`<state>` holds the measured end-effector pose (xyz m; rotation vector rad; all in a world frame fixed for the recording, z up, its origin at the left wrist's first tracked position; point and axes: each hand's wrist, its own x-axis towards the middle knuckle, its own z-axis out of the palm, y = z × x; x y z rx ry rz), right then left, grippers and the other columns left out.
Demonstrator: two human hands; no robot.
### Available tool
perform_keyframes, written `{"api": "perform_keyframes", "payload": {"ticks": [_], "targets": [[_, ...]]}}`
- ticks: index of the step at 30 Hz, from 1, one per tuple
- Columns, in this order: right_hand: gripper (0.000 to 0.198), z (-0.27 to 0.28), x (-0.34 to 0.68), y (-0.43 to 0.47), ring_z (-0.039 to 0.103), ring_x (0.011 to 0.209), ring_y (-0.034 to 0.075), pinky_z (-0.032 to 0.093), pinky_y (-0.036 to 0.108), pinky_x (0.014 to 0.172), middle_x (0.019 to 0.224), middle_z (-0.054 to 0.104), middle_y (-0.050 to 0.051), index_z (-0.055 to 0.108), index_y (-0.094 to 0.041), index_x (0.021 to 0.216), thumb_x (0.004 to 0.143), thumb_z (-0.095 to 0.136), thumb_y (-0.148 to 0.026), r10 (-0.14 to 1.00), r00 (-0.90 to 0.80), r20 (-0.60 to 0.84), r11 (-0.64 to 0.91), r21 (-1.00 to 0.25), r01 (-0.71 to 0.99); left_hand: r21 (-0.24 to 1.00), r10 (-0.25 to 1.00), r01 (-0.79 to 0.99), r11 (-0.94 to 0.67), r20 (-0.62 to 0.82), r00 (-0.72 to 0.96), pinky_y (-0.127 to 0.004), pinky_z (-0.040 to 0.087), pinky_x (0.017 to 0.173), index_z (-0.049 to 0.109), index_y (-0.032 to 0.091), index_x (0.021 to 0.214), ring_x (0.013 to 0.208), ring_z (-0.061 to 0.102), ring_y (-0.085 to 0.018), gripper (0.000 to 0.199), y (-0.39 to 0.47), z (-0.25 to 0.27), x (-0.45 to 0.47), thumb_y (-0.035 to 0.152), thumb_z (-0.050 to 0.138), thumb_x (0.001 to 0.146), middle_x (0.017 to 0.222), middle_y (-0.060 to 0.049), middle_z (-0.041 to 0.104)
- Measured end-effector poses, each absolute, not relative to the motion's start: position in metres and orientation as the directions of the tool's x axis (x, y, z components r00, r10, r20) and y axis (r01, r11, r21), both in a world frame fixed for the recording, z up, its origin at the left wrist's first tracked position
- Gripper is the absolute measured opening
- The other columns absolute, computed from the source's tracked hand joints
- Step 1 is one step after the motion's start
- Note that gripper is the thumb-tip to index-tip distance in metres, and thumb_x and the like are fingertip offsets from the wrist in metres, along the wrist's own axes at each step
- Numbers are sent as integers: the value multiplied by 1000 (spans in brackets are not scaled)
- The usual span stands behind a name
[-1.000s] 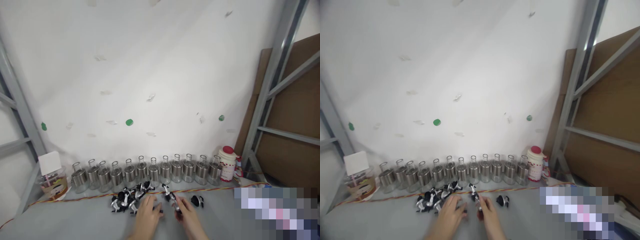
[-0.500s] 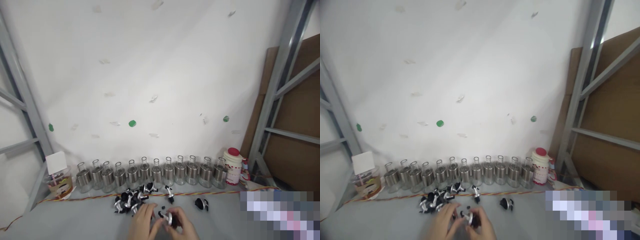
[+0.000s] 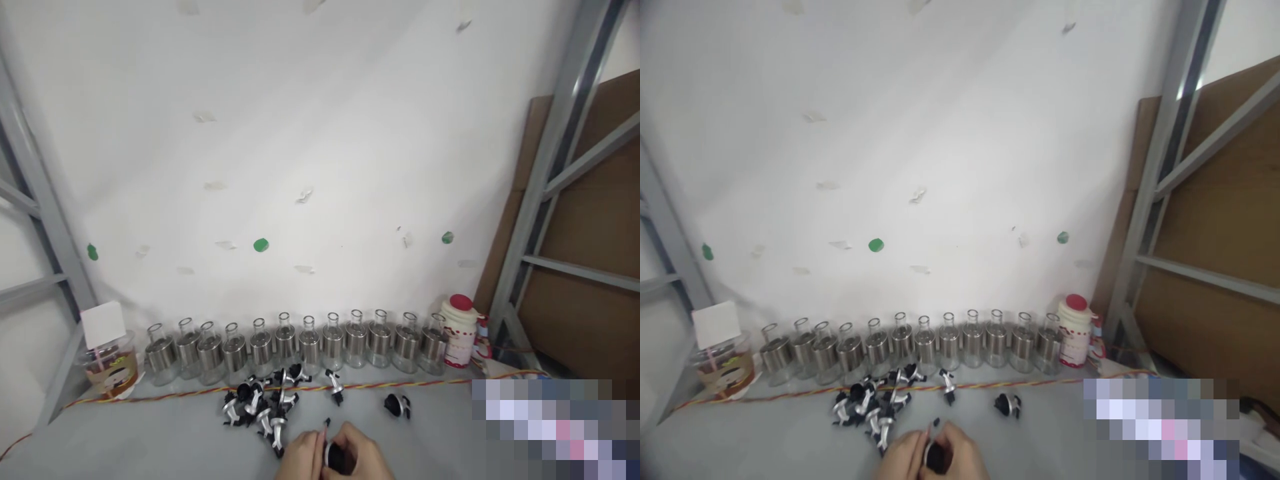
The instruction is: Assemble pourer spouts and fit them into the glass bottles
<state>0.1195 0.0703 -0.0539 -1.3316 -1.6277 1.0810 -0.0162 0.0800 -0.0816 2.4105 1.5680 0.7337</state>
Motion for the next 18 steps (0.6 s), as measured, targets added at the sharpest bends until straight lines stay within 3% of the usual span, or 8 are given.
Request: {"api": "perform_keyframes", "payload": {"ticks": [4, 9, 11, 14, 18], "targets": [[19, -58, 124, 77, 37, 49, 9, 28, 20, 45, 50, 38, -8, 36, -22, 58, 54, 54, -16, 990, -85, 111, 134, -921, 365, 439, 905, 799, -410, 307, 296, -24, 51, 61, 65, 16, 75, 67, 68, -18, 45, 87, -70, -6, 18, 23, 89, 70, -6, 72], [16, -55, 137, 89, 50, 52, 13, 37, 21, 49, 54, 52, -5, 48, -19, 63, 55, 61, -18, 981, -20, 191, 192, -976, 99, 443, 902, 818, -366, 385, 195, -29, 50, 77, 64, 13, 94, 85, 65, -18, 41, 108, -51, -24, 16, 23, 89, 88, -10, 70], [18, -49, 142, 92, 54, 54, 15, 41, 23, 50, 60, 58, -1, 56, -17, 71, 58, 65, -26, 983, -11, 186, 186, -983, -4, 411, 888, 831, -375, 417, 194, -30, 48, 82, 61, 12, 102, 91, 63, -18, 37, 115, -48, -30, 17, 27, 89, 94, -10, 67], [37, -39, 149, 97, 55, 52, 16, 40, 24, 46, 62, 61, 1, 62, -15, 82, 58, 68, -42, 994, -1, 110, 110, -993, -30, 341, 869, 855, -390, 444, 219, -36, 50, 79, 60, 13, 107, 87, 63, -21, 32, 116, -50, -30, 19, 36, 87, 91, -10, 66], [49, -34, 153, 100, 49, 42, 13, 37, 23, 42, 49, 56, -2, 64, -14, 76, 61, 60, -60, 998, 25, 66, 66, -998, 10, 252, 830, 876, -411, 501, 245, -45, 46, 83, 55, 15, 115, 97, 57, -28, 35, 106, -49, -23, 28, 45, 85, 103, -13, 62]]}}
